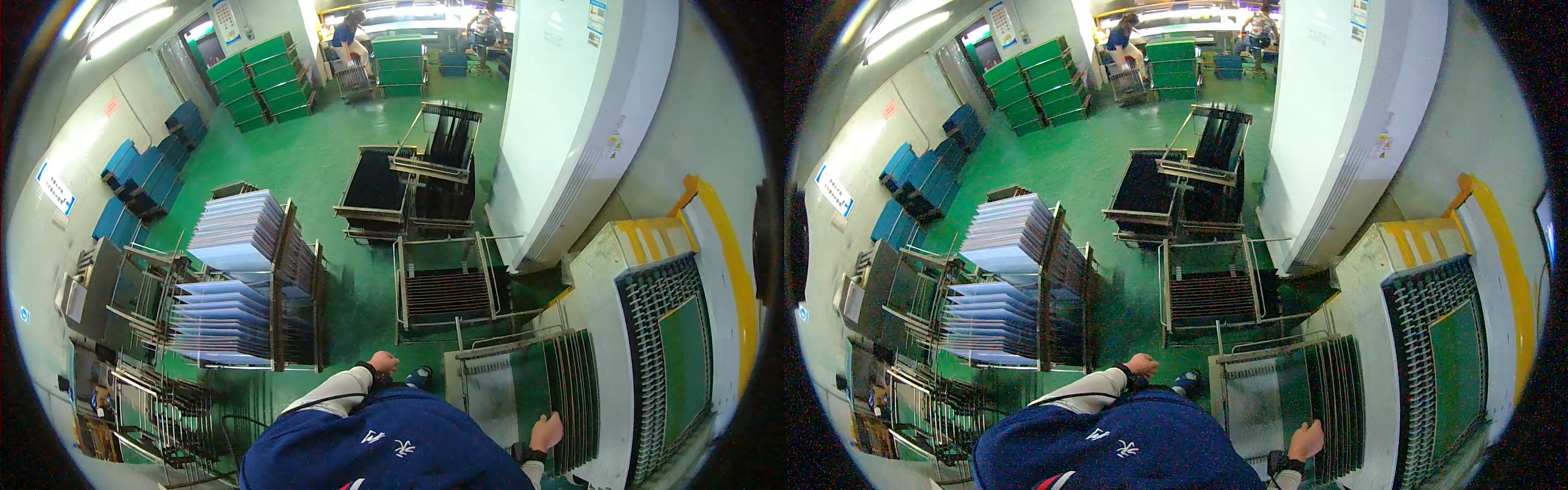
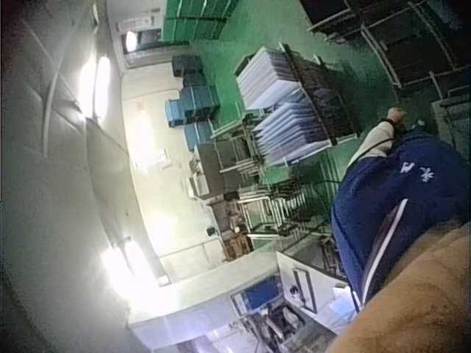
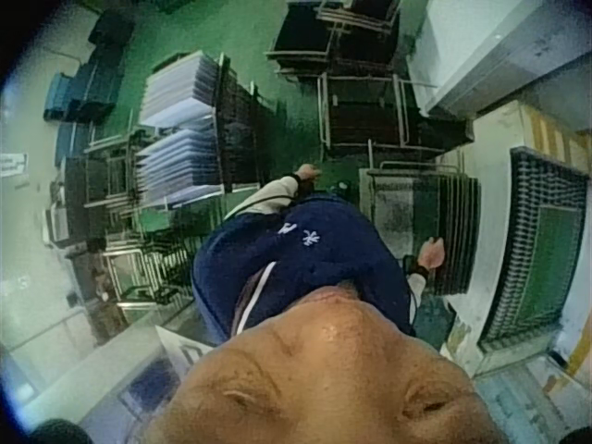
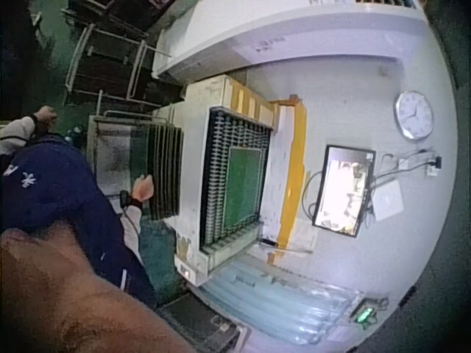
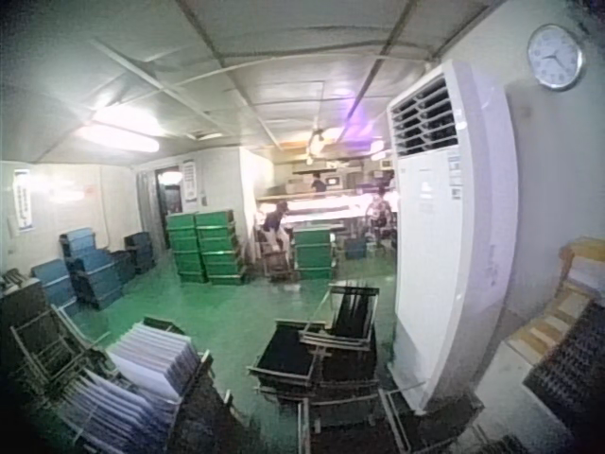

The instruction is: Manually loading green boards into a processing machine rack.

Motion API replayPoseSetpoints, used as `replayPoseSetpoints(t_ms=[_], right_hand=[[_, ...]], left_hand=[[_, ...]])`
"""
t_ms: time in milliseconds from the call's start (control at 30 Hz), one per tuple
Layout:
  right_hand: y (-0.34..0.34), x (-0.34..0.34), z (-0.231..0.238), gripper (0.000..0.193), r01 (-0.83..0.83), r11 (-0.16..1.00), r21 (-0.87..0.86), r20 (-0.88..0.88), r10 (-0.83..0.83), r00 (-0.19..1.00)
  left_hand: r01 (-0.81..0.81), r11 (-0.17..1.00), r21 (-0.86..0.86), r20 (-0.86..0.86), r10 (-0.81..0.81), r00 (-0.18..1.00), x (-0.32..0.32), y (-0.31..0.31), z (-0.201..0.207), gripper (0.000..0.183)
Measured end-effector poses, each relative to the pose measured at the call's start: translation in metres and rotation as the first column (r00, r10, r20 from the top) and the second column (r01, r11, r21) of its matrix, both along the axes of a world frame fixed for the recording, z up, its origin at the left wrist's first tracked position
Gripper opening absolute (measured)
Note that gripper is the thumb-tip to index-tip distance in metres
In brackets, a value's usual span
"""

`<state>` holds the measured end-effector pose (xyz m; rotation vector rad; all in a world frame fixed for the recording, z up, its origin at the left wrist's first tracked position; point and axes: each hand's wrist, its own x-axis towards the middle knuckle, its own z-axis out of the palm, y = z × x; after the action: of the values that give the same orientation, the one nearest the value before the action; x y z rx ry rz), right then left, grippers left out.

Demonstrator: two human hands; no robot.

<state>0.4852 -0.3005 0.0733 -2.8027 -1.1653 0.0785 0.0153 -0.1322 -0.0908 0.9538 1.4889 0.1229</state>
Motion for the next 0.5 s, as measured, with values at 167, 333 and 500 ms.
replayPoseSetpoints(t_ms=[167,333,500], right_hand=[[-0.007,0.003,-0.010,0.024,0.003,0.999,0.040,0.022,-0.004,1.000],[-0.004,0.001,-0.002,0.023,-0.019,1.000,0.024,-0.027,0.019,0.999],[-0.006,0.003,-0.007,0.021,-0.029,0.998,0.054,-0.040,0.031,0.999]], left_hand=[[0.003,1.000,0.025,-0.053,-0.001,0.999,0.004,-0.001,-0.017,0.032],[-0.012,0.999,0.037,-0.050,0.014,0.999,0.001,-0.007,-0.010,0.032],[-0.064,0.998,0.002,-0.009,0.064,0.998,0.001,-0.011,-0.019,0.033]])
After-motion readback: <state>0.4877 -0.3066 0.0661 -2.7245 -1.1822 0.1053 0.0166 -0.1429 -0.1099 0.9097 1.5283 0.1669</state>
